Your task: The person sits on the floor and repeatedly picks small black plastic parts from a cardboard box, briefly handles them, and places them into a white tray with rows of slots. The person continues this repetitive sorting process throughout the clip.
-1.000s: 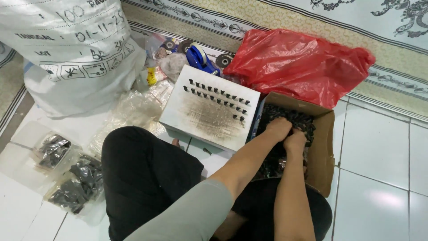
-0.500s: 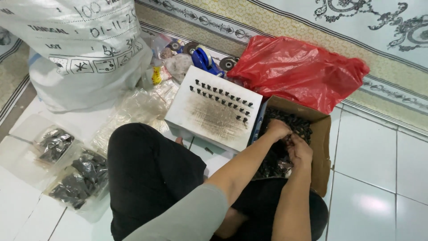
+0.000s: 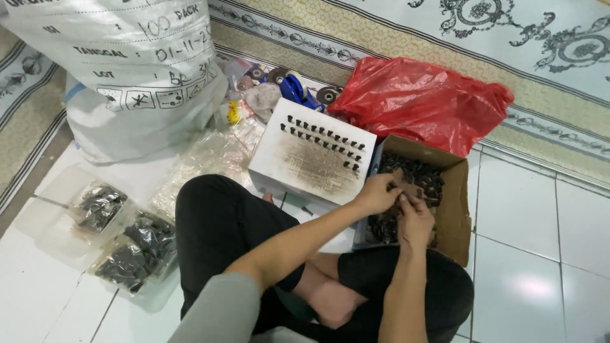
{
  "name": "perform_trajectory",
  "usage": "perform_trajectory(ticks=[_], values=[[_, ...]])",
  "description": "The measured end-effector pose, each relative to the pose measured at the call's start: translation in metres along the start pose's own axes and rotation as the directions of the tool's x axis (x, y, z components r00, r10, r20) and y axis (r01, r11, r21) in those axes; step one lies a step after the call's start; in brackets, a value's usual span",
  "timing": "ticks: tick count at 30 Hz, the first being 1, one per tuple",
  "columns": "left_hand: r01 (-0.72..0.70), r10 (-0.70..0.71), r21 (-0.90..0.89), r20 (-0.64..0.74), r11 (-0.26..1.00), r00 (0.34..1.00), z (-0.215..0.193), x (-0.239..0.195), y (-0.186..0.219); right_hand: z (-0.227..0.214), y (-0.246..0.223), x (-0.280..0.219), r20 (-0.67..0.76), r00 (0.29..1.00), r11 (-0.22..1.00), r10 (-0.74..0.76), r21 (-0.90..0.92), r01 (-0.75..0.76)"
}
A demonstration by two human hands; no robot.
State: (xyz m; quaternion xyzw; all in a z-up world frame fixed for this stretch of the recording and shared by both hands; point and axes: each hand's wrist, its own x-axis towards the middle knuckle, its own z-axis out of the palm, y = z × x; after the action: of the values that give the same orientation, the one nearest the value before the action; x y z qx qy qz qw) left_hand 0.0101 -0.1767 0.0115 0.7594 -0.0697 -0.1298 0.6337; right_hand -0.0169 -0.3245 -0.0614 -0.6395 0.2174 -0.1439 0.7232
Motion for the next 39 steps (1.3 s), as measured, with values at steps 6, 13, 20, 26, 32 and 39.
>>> perform_trajectory(ticks=[6,13,20,26,32,39], values=[[0.089,-0.149,-0.365,-0.140,0.927,0.979,-0.102,-0.036,-0.042,0.051,0.021,-0.033,0.157,0.987,0.986,0.044,0.151,-0.068],[0.038,-0.116,-0.564,-0.102,0.825,0.988,-0.154,-0.057,-0.029,0.103,-0.028,-0.071,0.271,0.955,0.992,-0.121,0.012,0.122],[-0.035,0.004,-0.734,-0.045,0.679,0.999,-0.159,-0.050,-0.036,0.135,-0.048,-0.076,0.336,0.900,0.957,-0.277,0.010,0.291],[-0.093,0.015,-0.770,-0.107,0.632,0.994,-0.164,-0.052,-0.035,0.151,-0.055,-0.078,0.402,0.832,0.893,-0.383,-0.072,0.445],[-0.153,0.057,-0.664,-0.165,0.732,0.985,-0.171,-0.052,-0.035,0.159,-0.069,-0.091,0.428,0.796,0.848,-0.427,-0.115,0.517],[-0.173,0.079,-0.673,-0.168,0.719,0.983,-0.170,-0.051,-0.037,0.162,-0.076,-0.096,0.441,0.754,0.807,-0.487,-0.104,0.582]])
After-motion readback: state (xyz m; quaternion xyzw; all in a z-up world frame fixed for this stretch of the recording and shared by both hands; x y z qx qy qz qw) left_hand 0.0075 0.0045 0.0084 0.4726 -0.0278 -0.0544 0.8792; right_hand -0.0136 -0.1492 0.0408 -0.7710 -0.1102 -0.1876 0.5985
